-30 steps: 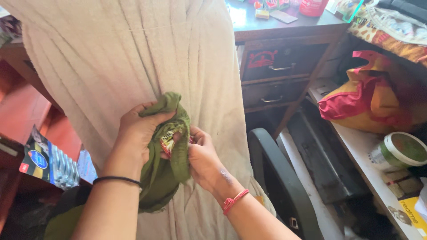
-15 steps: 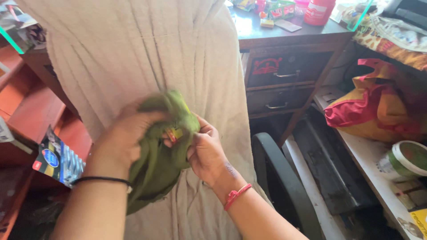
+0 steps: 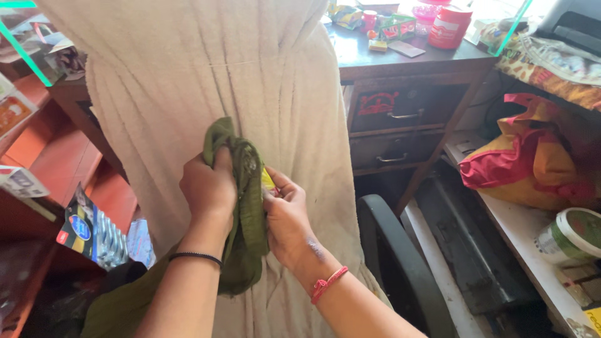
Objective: The person picks up various small boxes and packets from a cloth-covered chair and places them onto wooden shelves in a small shop. They handle items one at a time, including a blue box, a green box, and a red bottle, arranging them among other products.
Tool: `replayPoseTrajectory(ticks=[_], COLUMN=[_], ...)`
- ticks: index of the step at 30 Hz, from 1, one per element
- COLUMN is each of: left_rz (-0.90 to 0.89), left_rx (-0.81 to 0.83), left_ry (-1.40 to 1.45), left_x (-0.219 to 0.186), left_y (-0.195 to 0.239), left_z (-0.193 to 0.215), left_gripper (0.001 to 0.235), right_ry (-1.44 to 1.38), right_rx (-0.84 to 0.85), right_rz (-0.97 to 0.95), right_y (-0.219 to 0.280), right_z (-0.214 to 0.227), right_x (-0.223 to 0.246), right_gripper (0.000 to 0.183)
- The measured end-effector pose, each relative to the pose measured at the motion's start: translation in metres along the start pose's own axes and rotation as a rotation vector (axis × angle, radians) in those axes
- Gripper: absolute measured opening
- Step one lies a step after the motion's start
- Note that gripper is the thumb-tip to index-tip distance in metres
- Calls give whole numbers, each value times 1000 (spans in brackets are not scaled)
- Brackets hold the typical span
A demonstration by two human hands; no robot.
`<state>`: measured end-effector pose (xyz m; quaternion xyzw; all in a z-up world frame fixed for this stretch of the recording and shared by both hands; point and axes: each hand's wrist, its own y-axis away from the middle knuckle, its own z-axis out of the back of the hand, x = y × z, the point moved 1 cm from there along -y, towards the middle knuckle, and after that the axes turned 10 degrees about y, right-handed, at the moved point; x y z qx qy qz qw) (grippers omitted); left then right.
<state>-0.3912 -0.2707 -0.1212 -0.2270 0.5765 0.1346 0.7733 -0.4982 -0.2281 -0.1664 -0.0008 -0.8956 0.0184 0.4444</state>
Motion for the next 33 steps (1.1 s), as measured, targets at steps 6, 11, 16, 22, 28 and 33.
replayPoseTrajectory(ticks=[6, 11, 16, 22, 28, 33], left_rz=[3, -113, -93, -140, -142, -191], left_rx=[-178, -321, -329, -442, -583, -719], left_ry=[140, 26, 83, 19, 138, 77], left_x=[14, 4, -11, -11, -13, -24], left_y=[-22, -38, -43, -36, -25, -5], left_z=[18, 63, 117, 186, 273, 357], left_gripper=[23, 27, 26, 23, 24, 24], right_ry=[76, 214, 460, 557, 543, 591], right_rx=[53, 55, 70, 114, 298, 385], right_rz=[-76, 18, 101, 77, 163, 282], right_y=[-5, -8, -3, 18, 48, 78], right_z=[-23, -41, -74, -125, -192, -264], right_x=[6, 7, 3, -17, -42, -65], right_gripper=[41, 49, 83, 95, 88, 78])
